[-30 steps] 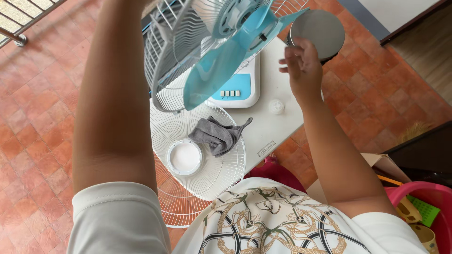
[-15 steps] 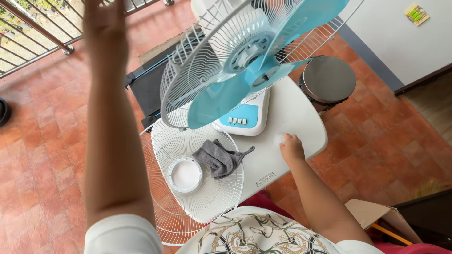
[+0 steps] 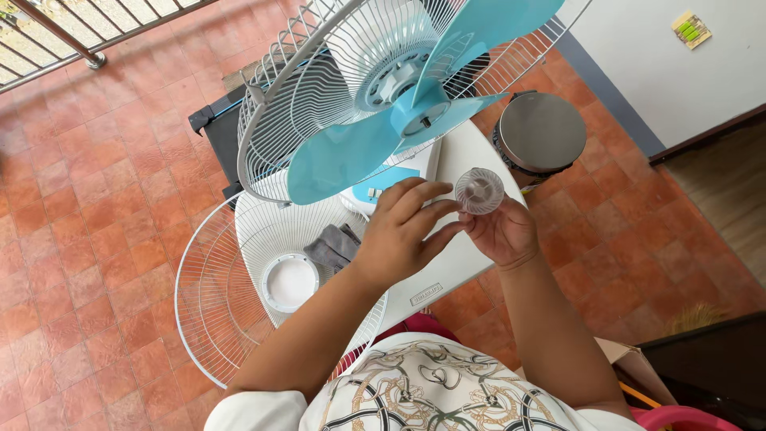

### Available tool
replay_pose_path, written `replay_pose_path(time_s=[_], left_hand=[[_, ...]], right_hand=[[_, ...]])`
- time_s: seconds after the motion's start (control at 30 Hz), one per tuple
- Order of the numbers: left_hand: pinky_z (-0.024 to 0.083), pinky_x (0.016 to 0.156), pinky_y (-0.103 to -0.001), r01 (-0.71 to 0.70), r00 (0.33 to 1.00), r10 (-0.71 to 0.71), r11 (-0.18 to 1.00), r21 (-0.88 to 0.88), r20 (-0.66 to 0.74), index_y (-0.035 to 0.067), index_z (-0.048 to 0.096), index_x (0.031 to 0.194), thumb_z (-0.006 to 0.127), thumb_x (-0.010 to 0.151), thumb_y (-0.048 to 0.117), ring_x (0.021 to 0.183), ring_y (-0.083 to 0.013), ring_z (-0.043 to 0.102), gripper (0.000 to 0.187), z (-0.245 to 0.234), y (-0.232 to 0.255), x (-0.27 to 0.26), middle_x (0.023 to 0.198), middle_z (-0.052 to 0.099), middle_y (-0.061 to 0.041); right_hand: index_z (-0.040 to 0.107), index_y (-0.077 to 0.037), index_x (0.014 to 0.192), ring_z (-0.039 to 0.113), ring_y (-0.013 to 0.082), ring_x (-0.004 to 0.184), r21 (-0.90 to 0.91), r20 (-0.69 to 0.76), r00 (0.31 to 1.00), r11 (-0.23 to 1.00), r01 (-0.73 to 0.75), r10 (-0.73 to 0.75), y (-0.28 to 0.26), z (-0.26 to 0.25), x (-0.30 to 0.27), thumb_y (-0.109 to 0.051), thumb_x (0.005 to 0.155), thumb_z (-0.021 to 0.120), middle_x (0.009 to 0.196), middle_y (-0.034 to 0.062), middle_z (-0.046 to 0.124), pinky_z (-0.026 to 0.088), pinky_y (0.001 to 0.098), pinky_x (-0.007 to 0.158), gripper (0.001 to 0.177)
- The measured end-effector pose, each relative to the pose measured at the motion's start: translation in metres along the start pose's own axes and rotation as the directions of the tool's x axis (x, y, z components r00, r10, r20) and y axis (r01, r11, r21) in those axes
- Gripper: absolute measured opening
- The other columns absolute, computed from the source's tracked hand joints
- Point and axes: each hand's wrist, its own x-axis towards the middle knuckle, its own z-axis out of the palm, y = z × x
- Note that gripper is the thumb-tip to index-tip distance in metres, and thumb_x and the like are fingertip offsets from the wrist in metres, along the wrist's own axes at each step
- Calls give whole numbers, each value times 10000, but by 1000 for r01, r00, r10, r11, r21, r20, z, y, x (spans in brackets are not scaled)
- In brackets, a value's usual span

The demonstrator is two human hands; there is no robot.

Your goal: The person wipes the blue fan blades with a gray cloth, then works on the fan head, unscrewing the blade cap and removing the blades from the motor shaft. They then reattach the blades and secure the front grille back onto the fan.

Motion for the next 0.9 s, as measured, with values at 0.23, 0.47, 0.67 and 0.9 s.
replay_pose_path(time_s=[0.23, 0.47, 0.67, 0.9], left_hand=[[488, 992, -406, 30, 998, -31, 999, 17, 62, 137, 679, 1282, 867, 816, 281, 1177, -250, 591, 522, 28, -5, -12, 1322, 626, 17], [554, 942, -382, 219, 971, -229, 966, -134, -65, 95, 693, 1234, 791, 915, 152, 1082, -279, 670, 339, 46, -19, -23, 1179, 715, -60], [553, 820, -299, 601, 760, -641, 628, -494, 109, 27, 732, 1162, 701, 988, 190, 902, -164, 696, 241, 59, -26, -36, 1003, 775, -92], [523, 737, -300, 705, 678, -724, 594, -387, 124, 10, 745, 1107, 605, 1048, 272, 789, -170, 638, 303, 54, -20, -28, 896, 742, -125]], right_hand=[[531, 13, 1444, 661, 295, 1176, -90, -13, 1000, 996, 1, -2, -4, 19, -11, -110, 1052, 560, 1330, 166, 650, 544, 381, 924, 412], [508, -15, 1385, 650, 194, 1123, -565, -101, 954, 805, 180, -283, 17, 52, 1, -34, 1022, 688, 1270, 107, 633, 556, 350, 992, 405], [535, -15, 1362, 655, 121, 1090, -965, 186, 819, 55, 255, -544, 42, 93, 10, 25, 972, 739, 1257, 76, 594, 576, 273, 911, 442], [635, -58, 1295, 657, 129, 889, -843, 437, 798, -499, 202, -414, 34, 113, 15, 27, 898, 776, 1214, 125, 554, 586, 241, 738, 429]])
